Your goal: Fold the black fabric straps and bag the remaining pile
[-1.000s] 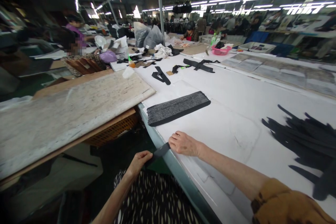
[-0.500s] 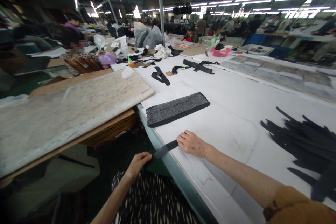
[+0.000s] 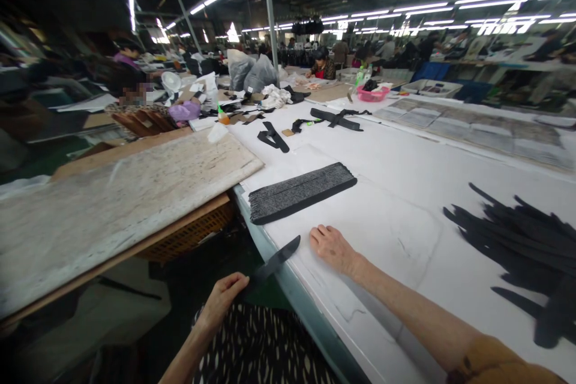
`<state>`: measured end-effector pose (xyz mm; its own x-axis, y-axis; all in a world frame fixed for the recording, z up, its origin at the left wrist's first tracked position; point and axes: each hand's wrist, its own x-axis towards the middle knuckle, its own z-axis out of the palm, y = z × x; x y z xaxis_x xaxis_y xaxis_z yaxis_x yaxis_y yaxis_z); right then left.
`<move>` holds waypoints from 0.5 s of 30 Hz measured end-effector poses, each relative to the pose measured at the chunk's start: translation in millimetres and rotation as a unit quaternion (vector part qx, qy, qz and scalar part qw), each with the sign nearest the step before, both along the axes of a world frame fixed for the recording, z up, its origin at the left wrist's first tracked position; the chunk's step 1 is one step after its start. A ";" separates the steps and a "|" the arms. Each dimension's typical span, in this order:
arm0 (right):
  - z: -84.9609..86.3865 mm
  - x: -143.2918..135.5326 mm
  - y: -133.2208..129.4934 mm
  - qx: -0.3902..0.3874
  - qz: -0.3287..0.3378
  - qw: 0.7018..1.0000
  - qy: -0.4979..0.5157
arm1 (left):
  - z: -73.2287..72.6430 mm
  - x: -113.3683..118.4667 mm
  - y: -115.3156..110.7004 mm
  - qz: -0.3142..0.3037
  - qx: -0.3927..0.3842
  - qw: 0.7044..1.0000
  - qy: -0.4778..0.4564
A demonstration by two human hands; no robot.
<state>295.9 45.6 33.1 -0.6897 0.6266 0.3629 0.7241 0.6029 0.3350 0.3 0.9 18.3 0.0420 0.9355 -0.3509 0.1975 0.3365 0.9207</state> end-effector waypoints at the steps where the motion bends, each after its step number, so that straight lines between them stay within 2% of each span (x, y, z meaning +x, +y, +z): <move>1: -0.4 1.5 0.6 -0.013 -0.005 1.000 0.023 | 2.0 -1.1 -1.4 0.004 0.005 1.000 -0.002; 4: 6.2 2.2 3.3 -0.081 -0.057 0.980 0.175 | 8.2 0.2 -4.0 -0.009 0.010 1.000 -0.011; 6: 19.5 -4.2 4.8 -0.116 -0.093 0.950 0.274 | 14.0 5.9 -3.7 -0.027 0.013 0.999 -0.010; 8: 38.4 -18.3 4.9 -0.165 -0.076 0.931 0.316 | 21.2 14.4 -1.0 -0.049 0.023 0.999 -0.001; 10: 57.4 -38.7 3.9 -0.252 -0.008 0.920 0.302 | 27.9 23.5 3.5 -0.072 0.044 0.996 0.013; 12: 69.9 -60.2 2.2 -0.343 0.061 0.905 0.245 | 31.6 30.4 8.8 -0.089 0.073 0.993 0.026; 15: 69.5 -79.5 -0.2 -0.436 0.082 0.878 0.179 | 28.3 32.2 16.9 -0.107 0.111 0.987 0.042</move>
<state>216.4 45.4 102.6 -0.7362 0.6767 0.0070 0.5678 0.6234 -0.5375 32.4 17.8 46.6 0.2273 0.9622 -0.1498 0.3210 0.0712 0.9444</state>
